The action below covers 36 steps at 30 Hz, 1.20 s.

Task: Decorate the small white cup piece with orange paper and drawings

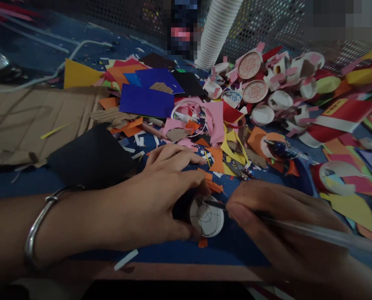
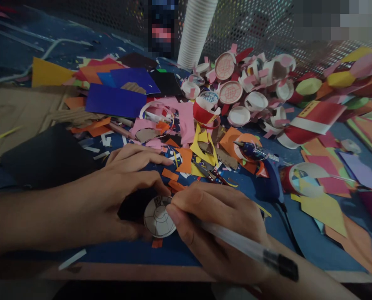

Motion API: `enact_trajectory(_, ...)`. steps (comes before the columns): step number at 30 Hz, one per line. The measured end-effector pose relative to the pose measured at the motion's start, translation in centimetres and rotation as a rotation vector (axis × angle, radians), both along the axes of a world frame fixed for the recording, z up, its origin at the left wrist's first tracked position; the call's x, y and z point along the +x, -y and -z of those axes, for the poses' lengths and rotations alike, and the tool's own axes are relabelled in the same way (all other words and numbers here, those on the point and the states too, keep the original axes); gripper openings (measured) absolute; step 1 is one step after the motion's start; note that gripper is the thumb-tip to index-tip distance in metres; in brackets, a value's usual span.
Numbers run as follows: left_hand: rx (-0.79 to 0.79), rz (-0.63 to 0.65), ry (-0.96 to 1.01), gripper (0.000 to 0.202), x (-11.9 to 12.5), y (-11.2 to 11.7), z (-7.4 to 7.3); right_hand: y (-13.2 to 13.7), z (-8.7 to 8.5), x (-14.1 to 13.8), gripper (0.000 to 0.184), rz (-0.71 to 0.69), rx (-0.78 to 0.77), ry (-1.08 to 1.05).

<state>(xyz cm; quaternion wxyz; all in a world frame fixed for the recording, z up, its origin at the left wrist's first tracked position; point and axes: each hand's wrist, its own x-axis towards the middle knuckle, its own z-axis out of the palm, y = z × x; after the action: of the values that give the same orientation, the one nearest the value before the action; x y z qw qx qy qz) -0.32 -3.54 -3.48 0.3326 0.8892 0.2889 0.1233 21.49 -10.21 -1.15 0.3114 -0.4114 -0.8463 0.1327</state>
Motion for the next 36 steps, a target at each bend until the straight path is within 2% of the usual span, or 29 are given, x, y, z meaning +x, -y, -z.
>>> enact_trajectory(10,0.0,-0.011,0.011,0.046,-0.03,0.1,0.15,-0.1,-0.31,-0.12,0.023,-0.006,-0.04,-0.031)
enact_trajectory(36,-0.031,0.004,-0.002,0.041,0.0,-0.03,-0.03,0.05,0.23,0.03,0.019,0.039,0.039,0.026)
